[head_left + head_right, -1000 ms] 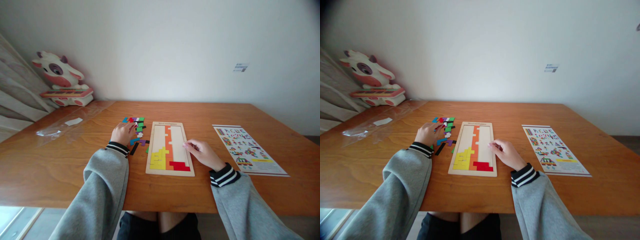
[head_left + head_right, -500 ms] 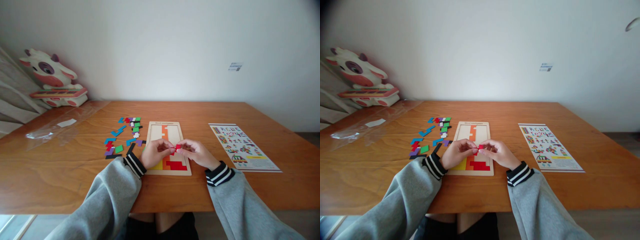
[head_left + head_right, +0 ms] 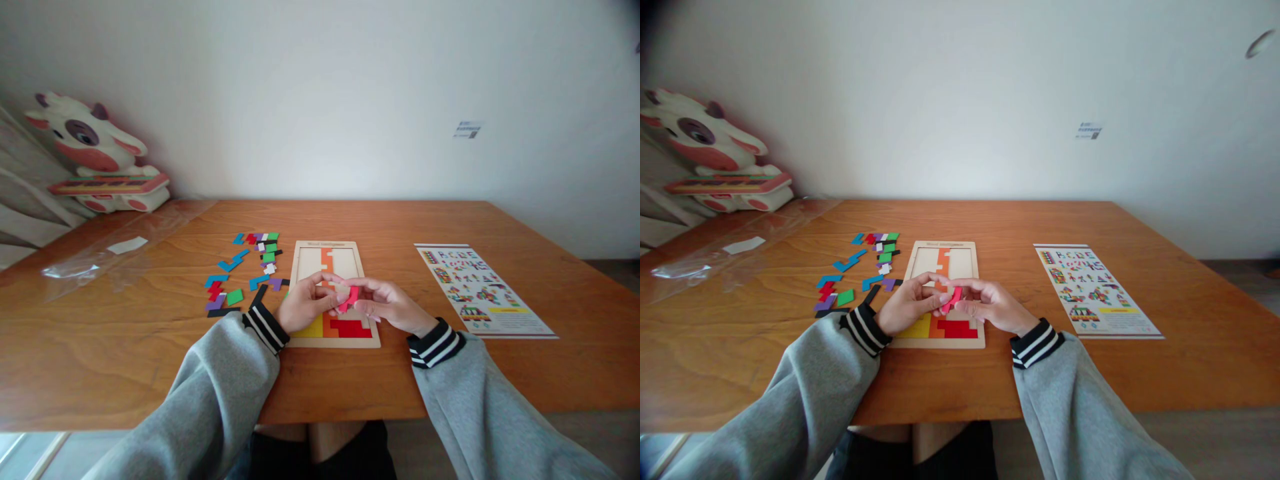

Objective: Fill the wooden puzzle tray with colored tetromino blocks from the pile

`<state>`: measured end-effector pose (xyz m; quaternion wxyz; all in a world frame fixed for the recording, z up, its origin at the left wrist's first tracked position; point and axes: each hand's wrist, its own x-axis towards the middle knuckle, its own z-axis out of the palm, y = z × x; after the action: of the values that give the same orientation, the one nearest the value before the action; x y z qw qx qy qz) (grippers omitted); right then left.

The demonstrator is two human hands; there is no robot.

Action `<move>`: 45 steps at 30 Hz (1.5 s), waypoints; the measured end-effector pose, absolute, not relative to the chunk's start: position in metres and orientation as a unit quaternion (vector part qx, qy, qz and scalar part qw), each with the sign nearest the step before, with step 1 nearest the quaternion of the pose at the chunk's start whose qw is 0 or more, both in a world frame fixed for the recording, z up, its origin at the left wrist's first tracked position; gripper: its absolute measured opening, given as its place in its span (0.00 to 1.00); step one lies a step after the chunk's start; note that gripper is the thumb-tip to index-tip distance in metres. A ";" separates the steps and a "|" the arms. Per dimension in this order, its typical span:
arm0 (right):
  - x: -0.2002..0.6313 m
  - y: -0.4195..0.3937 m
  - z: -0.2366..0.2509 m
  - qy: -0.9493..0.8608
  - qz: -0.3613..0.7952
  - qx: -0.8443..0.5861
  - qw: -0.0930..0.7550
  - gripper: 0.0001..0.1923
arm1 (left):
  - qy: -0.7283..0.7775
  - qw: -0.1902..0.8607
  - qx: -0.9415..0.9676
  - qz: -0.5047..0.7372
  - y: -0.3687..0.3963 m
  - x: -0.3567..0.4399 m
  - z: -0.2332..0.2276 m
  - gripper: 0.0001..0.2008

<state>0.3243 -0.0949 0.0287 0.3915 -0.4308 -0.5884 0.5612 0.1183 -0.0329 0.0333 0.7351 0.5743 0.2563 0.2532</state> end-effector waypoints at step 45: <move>0.337 -0.089 0.021 -0.740 0.279 -0.532 0.302 0.17 | 0.300 0.610 0.650 0.340 -0.027 0.116 0.024 0.21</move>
<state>0.3371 -0.0893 0.0205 0.3025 -0.5320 -0.7401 0.2790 0.1164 -0.0274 0.0236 0.6098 0.6501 0.3000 0.3400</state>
